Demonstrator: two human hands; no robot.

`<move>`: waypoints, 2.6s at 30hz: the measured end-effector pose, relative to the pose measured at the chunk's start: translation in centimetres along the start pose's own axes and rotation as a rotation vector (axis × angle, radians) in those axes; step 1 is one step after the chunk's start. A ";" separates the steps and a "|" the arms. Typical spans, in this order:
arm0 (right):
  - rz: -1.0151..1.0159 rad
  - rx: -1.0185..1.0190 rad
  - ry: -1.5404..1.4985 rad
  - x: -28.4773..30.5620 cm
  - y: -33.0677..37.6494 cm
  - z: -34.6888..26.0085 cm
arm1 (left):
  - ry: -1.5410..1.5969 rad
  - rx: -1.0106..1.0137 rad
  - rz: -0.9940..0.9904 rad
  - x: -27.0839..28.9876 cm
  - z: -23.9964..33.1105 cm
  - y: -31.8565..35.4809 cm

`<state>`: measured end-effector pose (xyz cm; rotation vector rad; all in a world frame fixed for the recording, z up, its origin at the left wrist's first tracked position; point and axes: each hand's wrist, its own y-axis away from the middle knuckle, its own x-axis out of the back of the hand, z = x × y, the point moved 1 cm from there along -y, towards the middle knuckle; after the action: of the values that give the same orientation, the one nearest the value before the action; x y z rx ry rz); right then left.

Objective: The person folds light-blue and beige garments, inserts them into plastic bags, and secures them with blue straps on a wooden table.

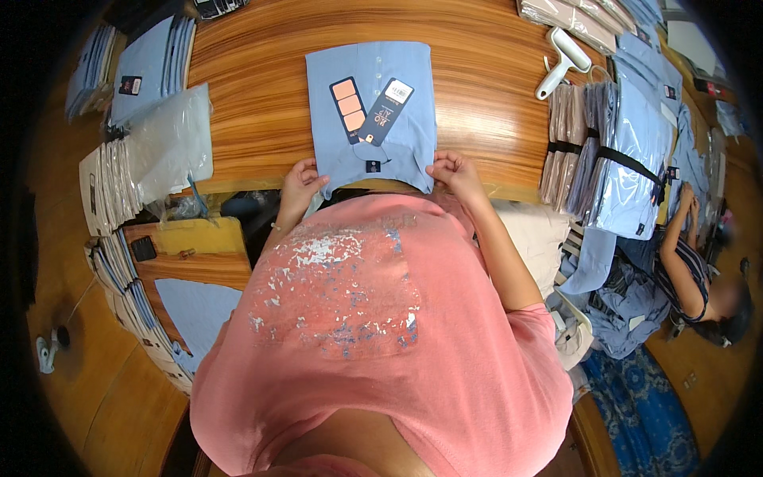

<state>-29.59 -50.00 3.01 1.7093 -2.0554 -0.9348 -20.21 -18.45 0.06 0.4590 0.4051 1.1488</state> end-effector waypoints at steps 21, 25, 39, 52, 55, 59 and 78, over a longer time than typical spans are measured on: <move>1.108 0.705 1.248 13.7 -14.3 -10.5 | -1.258 -0.979 -0.046 -13.0 10.8 -6.9; 1.103 0.497 1.371 12.2 -15.4 -9.6 | -1.166 -0.853 0.093 -11.5 9.5 -7.5; 1.103 0.465 1.242 9.3 -17.1 -8.9 | -0.979 -0.960 0.144 -13.5 10.7 -7.4; 0.885 0.760 1.319 6.1 -11.6 -6.4 | -0.981 -1.047 -0.048 -13.0 12.9 -10.9; 0.994 0.682 1.237 5.9 -10.5 -6.6 | -1.167 -1.075 -0.071 -13.8 14.1 -12.0; 0.815 0.549 1.170 5.9 -9.9 -7.8 | -1.429 -0.947 -0.104 -14.5 15.7 -12.4; 0.435 0.596 0.859 -1.8 -4.7 -10.9 | -1.302 -1.106 -0.408 -13.0 17.1 -12.7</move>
<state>-18.90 -51.73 8.33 1.3968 -1.9903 0.5292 -5.98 -37.20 8.45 0.0470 -1.1829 0.3595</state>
